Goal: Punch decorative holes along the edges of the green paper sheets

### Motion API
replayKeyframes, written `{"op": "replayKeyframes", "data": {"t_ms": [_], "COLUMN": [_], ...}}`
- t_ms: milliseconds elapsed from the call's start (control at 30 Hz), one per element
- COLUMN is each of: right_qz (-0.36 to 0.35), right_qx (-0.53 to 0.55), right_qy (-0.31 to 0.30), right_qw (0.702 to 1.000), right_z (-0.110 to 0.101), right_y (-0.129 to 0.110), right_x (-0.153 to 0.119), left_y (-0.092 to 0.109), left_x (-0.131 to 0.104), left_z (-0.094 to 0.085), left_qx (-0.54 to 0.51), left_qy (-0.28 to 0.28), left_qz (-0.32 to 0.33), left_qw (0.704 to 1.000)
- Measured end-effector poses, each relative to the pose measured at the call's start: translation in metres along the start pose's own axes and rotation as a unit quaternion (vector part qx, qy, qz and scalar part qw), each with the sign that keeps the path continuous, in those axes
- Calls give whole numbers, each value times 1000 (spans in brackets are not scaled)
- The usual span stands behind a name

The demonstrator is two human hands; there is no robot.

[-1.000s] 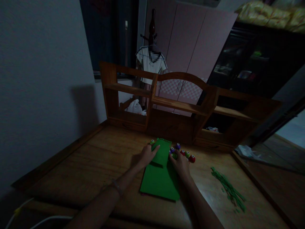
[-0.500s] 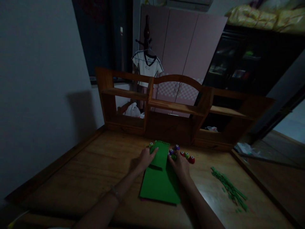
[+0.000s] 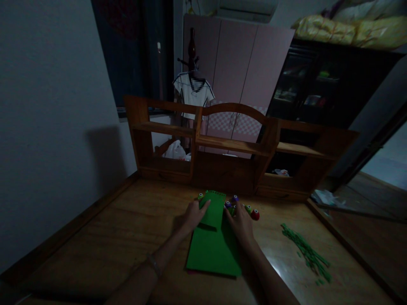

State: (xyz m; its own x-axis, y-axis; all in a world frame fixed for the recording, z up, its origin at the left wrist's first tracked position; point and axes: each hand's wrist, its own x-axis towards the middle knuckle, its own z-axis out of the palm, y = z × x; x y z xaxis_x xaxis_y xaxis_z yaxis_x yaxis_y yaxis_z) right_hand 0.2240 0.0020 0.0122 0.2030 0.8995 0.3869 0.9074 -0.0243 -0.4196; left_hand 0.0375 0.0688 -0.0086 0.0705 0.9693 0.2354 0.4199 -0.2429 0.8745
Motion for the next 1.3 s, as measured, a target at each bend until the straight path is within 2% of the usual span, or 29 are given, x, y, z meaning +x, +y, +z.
{"op": "replayKeyframes", "data": {"t_ms": [300,433,567,933,1300], "right_qz": [-67,-88,-88,-74,-73], "right_qx": [85,139,176,235,223], "right_qy": [38,-6,-39,-37,-29], "right_qw": [993,986,980,968,972], "right_z": [0,3,5,-7,2], "right_y": [-3,-2,-5,-11,-6], "right_x": [4,4,2,1,1], "left_y": [-2,0,0,-3,-1], "left_x": [-1,-2,-2,0,-2], "left_z": [-1,-2,-2,-2,-2], "left_qx": [10,15,9,-3,0], "left_qy": [-4,-4,2,-5,-15], "left_qz": [33,30,33,32,21], "left_qw": [999,999,999,999,1000]}}
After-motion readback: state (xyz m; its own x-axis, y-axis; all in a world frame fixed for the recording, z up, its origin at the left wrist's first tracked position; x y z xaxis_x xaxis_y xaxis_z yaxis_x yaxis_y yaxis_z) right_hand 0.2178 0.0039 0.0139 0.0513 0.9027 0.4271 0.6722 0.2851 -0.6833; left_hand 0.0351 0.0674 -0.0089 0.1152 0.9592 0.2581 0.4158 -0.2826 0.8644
